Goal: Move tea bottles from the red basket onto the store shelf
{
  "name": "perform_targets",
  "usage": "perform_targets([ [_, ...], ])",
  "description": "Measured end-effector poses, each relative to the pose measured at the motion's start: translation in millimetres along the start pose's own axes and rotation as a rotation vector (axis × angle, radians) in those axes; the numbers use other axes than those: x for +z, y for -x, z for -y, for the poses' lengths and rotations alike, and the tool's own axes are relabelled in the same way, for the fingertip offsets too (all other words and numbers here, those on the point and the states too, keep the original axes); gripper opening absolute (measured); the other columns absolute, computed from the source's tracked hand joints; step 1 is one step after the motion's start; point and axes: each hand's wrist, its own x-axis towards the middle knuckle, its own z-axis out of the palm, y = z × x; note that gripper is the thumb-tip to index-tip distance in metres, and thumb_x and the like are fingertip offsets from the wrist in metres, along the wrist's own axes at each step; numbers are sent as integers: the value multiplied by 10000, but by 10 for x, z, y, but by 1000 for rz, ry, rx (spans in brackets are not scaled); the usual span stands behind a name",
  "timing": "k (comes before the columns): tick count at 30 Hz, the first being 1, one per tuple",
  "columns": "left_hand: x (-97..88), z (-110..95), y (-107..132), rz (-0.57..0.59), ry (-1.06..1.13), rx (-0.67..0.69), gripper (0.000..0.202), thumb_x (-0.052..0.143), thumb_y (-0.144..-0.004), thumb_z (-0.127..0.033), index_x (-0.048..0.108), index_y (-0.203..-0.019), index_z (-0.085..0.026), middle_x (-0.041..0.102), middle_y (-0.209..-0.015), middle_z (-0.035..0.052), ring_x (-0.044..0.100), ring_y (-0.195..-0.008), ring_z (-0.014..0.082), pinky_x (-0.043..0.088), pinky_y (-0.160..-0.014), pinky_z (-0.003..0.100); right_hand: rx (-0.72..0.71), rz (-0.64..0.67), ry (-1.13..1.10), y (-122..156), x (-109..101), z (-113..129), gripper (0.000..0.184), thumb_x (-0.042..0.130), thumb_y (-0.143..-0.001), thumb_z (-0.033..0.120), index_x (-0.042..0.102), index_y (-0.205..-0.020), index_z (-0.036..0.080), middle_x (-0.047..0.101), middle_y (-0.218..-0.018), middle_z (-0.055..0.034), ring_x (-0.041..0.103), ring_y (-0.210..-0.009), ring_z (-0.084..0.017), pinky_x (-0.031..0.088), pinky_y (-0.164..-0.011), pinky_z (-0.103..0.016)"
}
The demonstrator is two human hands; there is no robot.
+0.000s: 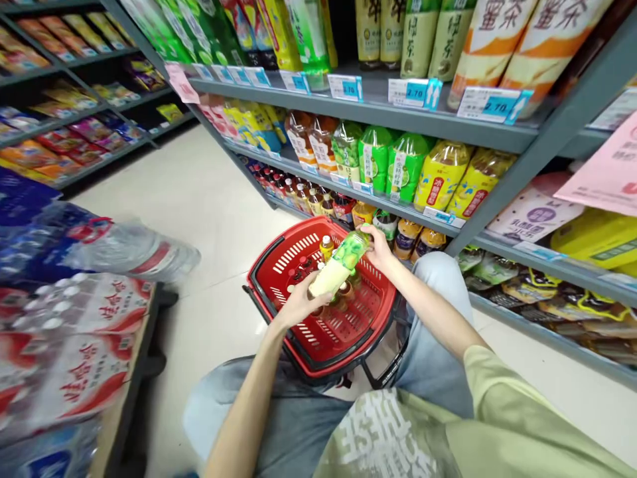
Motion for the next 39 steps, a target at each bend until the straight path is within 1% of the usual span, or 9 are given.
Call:
perform_targets([
  [3, 339, 80, 49, -46, 191, -37, 706, 749, -796, -499, 522, -1361, -139, 678, -1216, 142, 687, -809, 211, 584, -677, 336, 59, -41, -89, 74, -11, 14, 210, 740, -669, 354, 618, -747, 202, 541, -595, 63, 370, -443, -63, 283, -394, -204],
  [7, 698, 137, 131, 96, 615, -59, 670, 610, -858, -600, 556, -1312, -109, 722, -940, 99, 594, -530, 138, 541, -571, 328, 150, 98, -235, 235, 31, 43, 309, 727, -762, 466, 554, -706, 216, 590, -622, 26, 561, -564, -133, 496, -542, -253],
  [10, 826, 113, 169, 145, 881, -106, 729, 477, -869, -676, 570, -1293, -92, 719, -850, 96, 554, -476, 138, 534, -554, 341, 206, 170, -307, 313, 50, 68, 305, 671, -802, 518, 573, -774, 231, 652, -670, -4, 628, -644, -190, 551, -590, -316],
  [13, 848, 83, 175, 136, 1006, -137, 781, 391, -872, -716, 570, -1300, -88, 729, -839, 102, 521, -440, 130, 535, -563, 352, 228, 207, -317, 325, 62, 89, 251, 647, -808, 473, 587, -816, 229, 676, -709, -10, 652, -672, -201, 576, -634, -347],
  [15, 854, 87, 166, 128, 996, -168, 773, 413, -874, -704, 566, -1309, -84, 742, -871, 122, 582, -500, 158, 544, -601, 355, 257, 207, -297, 306, 68, 96, 208, 640, -801, 417, 574, -785, 220, 666, -700, -6, 652, -649, -189, 580, -642, -341],
  [19, 957, 148, 140, 124, 893, -284, 723, 501, -874, -659, 573, -1300, -79, 759, -930, 164, 708, -738, 249, 556, -675, 349, 428, 178, -188, 266, 66, 61, 171, 651, -774, 332, 540, -718, 215, 631, -617, 0, 639, -590, -177, 565, -587, -306],
  [25, 1148, 235, 131, 31, 833, -423, 699, 422, -926, -673, 591, -1271, -89, 763, -916, 161, 732, -768, 260, 556, -660, 342, 524, 58, -4, 272, 46, -95, 173, 706, -740, 224, 535, -714, 212, 617, -557, 1, 621, -539, -172, 553, -550, -285],
  [32, 1218, 363, 126, 38, 695, -309, 843, 498, -828, -810, 614, -1249, -88, 743, -899, 136, 696, -764, 237, 502, -594, 298, 543, 68, 40, 276, 52, -121, 155, 704, -762, 216, 550, -745, 206, 641, -578, 2, 622, -528, -164, 566, -563, -290],
  [39, 1212, 396, 146, 57, 579, -221, 756, 423, -913, -753, 604, -1262, -108, 729, -965, 108, 647, -757, 196, 488, -610, 290, 583, 51, 34, 272, 63, -90, 142, 705, -775, 233, 565, -791, 210, 648, -578, 0, 634, -530, -177, 567, -548, -298],
])
